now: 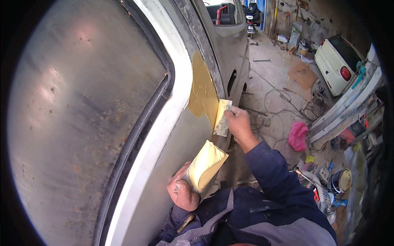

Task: The person scoops yellow body filler from a can onto a metal spreader, then applies and smooths the filler onto a damaged area of a truck door using the spreader. The person works along the door panel, spreading the filler to cover the surface.

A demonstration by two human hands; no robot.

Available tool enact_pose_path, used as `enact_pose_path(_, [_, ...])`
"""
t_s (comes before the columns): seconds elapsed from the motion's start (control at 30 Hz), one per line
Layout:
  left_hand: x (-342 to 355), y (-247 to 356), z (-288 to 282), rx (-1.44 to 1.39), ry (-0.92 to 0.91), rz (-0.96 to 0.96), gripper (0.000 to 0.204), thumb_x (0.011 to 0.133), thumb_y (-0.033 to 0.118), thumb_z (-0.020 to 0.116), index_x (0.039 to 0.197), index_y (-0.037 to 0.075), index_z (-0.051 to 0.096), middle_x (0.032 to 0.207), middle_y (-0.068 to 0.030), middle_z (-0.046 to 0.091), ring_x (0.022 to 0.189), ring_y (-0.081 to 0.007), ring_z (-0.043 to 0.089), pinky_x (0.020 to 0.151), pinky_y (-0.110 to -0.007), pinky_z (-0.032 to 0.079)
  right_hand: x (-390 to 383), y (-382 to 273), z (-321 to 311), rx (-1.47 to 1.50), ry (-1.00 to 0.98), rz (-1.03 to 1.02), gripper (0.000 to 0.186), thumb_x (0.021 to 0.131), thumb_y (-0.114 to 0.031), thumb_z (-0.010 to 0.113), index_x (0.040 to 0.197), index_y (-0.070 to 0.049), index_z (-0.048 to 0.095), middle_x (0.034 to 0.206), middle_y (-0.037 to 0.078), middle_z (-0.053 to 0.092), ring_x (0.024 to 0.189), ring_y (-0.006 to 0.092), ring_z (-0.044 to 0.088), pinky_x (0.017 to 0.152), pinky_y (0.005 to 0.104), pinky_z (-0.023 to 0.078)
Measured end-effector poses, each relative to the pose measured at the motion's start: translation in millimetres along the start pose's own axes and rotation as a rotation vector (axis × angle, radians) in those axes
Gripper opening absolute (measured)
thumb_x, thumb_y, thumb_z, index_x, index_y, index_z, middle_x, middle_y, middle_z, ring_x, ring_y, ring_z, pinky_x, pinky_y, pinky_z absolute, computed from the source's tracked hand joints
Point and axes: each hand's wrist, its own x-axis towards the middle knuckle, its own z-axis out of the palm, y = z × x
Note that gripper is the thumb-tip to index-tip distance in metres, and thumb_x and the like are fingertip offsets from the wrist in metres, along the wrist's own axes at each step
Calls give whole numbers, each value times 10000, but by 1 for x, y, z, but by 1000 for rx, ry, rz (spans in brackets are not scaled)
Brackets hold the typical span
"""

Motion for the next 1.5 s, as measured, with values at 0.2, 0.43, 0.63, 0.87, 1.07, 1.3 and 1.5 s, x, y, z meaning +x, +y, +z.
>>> enact_pose_path(0.2, [1, 1, 0, 11, -17, 8, 888, 1167, 640, 521, 1369, -214, 657, 1254, -273, 782, 1126, -327, 782, 1022, -415, 608, 12, -29, 6, -26, -140, -60, 236, 1025, -110, 728, 1114, 93, 808, 909, 74, 770, 788, 128, 703, 700, 353, 606])
enact_pose_path(0.43, [5, 13, 9, -47, -10, -26, 835, 1175, 619, 512, 1249, -178, 751, 1207, -285, 793, 1171, -419, 740, 1100, -508, 532, 37, -118, 14, 416, -207, -20, 220, 972, -116, 766, 902, 92, 783, 811, 88, 719, 620, 141, 591, 556, 391, 547])
enact_pose_path(0.63, [8, 14, 10, -44, 13, -53, 835, 1172, 617, 521, 1252, -183, 750, 1228, -302, 789, 1199, -410, 736, 1107, -486, 528, 50, -181, 12, 193, -262, -149, 331, 1031, -158, 742, 1144, 151, 767, 1039, 164, 799, 870, 245, 809, 780, 426, 730])
enact_pose_path(0.87, [3, 24, 14, -69, 26, -6, 804, 1181, 582, 519, 1255, -186, 745, 1210, -310, 786, 1176, -424, 738, 1099, -500, 529, 47, -181, -23, 336, -164, -401, 257, 983, -125, 711, 1045, 112, 791, 884, 107, 802, 768, 141, 716, 720, 348, 568])
enact_pose_path(1.07, [5, 26, 15, -66, -3, 49, 795, 1188, 567, 511, 1269, -193, 730, 1205, -296, 780, 1127, -401, 747, 1055, -485, 554, 20, -127, -10, -288, 67, -778, 257, 1007, -134, 693, 1153, 49, 799, 1140, 255, 785, 1001, 436, 775, 900, 479, 612])
enact_pose_path(1.3, [-4, 28, 1, -24, -38, -2, 890, 1171, 645, 494, 1343, -207, 687, 1283, -274, 779, 1162, -340, 775, 1078, -422, 581, -20, -109, 19, -243, 61, -1063, 344, 982, -35, 736, 1309, 66, 766, 1187, 201, 774, 1036, 403, 760, 934, 460, 619])
enact_pose_path(1.5, [-8, 20, -2, -43, -26, -91, 962, 1150, 704, 487, 1381, -215, 650, 1268, -281, 780, 1145, -339, 784, 1048, -423, 605, -47, -84, 26, -263, 59, -1168, 463, 903, -9, 750, 1358, 77, 743, 1254, 176, 757, 1058, 373, 752, 929, 444, 629])
